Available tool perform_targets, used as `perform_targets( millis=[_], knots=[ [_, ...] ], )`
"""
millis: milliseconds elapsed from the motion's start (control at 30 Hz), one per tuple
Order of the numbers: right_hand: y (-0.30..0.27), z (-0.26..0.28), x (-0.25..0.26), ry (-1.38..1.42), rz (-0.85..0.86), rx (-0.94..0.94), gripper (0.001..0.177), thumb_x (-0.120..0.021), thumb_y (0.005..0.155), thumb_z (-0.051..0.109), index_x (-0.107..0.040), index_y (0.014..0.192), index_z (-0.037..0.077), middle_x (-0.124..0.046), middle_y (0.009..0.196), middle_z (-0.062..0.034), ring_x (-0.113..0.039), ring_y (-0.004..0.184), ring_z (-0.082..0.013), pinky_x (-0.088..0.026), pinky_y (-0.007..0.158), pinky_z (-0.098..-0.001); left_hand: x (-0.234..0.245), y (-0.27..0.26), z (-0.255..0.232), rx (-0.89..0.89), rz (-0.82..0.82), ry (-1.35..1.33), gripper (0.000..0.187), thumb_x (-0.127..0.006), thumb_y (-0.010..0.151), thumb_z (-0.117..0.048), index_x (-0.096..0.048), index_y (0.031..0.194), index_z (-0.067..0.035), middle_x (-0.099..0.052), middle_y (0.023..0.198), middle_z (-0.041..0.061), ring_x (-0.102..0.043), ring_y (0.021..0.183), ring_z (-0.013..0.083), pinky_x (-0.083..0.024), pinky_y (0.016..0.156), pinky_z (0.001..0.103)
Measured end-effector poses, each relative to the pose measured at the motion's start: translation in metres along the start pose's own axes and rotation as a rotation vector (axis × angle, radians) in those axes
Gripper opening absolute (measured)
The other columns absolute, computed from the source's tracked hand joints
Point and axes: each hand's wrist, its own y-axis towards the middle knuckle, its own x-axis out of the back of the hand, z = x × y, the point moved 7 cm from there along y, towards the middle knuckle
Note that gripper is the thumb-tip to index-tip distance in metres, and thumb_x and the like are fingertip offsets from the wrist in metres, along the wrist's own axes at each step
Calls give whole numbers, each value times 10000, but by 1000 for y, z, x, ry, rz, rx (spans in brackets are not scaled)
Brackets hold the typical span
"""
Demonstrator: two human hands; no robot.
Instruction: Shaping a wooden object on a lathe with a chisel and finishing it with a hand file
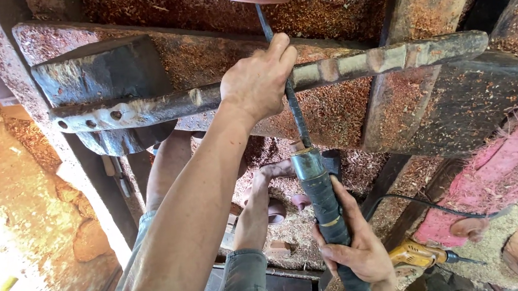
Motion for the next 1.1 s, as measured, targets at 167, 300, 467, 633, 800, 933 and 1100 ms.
perform_targets(
  millis=[167,300,467,633,800,933,1100],
  knots=[
    [-2,-6,-10,78,33,31,1128,-751,824,-54,-61,1659,261,-516,1277,-320,-568,782,-240,-557,375,-284,-3,1,1,-35,-8,29,488,-750,762,-27,-481,1168,-58,-404,1352,126,-637,683,305,-612,466,471],
    [-4,-5,-25,94,62,7,1090,-717,872,-57,-53,1653,315,-562,957,-274,-511,557,-167,-565,460,-282,-1,1,-1,-47,-23,27,447,-718,775,-5,-487,1153,-66,-423,1310,114,-645,693,323,-595,468,511],
    [-4,-5,-39,24,-15,36,1076,-741,859,16,-67,1656,277,-533,905,-230,-488,555,-165,-538,406,-261,0,1,0,-54,5,-11,480,-705,771,57,-476,1177,-55,-400,1374,110,-632,694,319,-615,523,509],
    [-5,-7,-49,5,-67,93,1045,-745,866,24,-93,1659,220,-559,989,-269,-522,641,-194,-527,394,-264,3,-1,0,-54,-15,-22,449,-744,783,9,-483,1142,-63,-417,1314,97,-633,675,324,-617,492,522],
    [-5,-7,-58,-44,-109,77,1018,-739,876,34,-111,1652,232,-583,892,-238,-507,518,-157,-522,423,-257,6,-2,-1,-77,-12,-9,463,-750,788,8,-485,1163,-58,-417,1319,99,-637,689,321,-637,496,502],
    [-5,-6,-67,-31,-86,114,985,-691,901,14,-90,1654,218,-561,866,-216,-491,524,-154,-519,422,-256,7,-2,-1,-65,26,-42,433,-721,830,31,-468,1172,-52,-398,1326,89,-624,682,311,-640,487,483],
    [-5,-10,-73,14,-118,109,1004,-688,894,-10,-79,1659,221,-583,886,-194,-530,568,-159,-548,456,-274,10,-3,-2,-63,48,-50,401,-698,855,30,-465,1168,-59,-402,1338,93,-629,733,334,-630,497,527]
  ],
)
